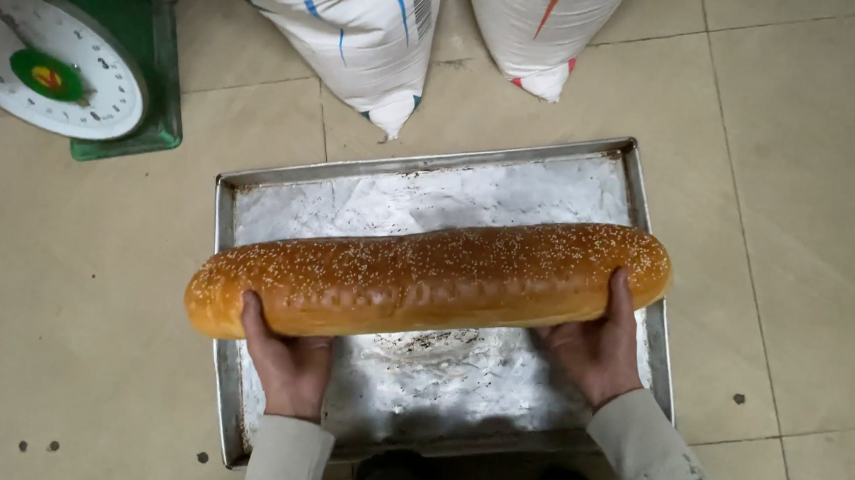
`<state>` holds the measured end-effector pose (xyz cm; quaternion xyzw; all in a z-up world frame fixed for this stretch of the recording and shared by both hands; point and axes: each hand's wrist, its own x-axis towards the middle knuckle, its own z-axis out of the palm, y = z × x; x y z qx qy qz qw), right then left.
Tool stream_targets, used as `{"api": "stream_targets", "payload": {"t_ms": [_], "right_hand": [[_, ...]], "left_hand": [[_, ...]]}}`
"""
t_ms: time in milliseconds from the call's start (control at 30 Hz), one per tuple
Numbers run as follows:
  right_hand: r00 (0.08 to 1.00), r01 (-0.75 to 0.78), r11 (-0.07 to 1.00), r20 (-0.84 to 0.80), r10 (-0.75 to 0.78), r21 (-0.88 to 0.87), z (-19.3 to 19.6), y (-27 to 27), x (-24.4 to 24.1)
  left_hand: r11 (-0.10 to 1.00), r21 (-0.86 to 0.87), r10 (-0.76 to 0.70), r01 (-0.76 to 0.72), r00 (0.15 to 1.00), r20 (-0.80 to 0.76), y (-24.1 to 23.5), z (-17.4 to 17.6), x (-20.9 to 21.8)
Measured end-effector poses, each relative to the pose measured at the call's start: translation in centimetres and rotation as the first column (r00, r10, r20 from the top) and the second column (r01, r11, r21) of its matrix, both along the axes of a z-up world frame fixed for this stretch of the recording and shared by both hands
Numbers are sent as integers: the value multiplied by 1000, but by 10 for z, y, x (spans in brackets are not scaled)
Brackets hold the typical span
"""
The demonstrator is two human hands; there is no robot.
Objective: The person slices a sesame bread roll, fills it with a yellow sauce from a piping bag and shredded cheese, and places it on a tray. They repeat this process for a second roll. Finally, they retrieve a long loaf of bread from the floor and begin slicing it.
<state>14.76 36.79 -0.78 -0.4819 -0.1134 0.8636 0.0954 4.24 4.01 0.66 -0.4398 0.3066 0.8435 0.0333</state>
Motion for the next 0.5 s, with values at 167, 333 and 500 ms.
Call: {"api": "stream_targets", "payload": {"t_ms": [167,333,500], "right_hand": [[991,-97,991,-82,105,97,108,11,10],[992,0,998,-128,9,70,288,25,19],[974,104,983,-217,-70,149,491,49,49]], "left_hand": [[998,-33,-60,56,983,-175,7,108,4],[992,-33,-122,118,970,-209,26,290,-3],[967,-68,-254,245,930,-267,67,493,-7]]}}
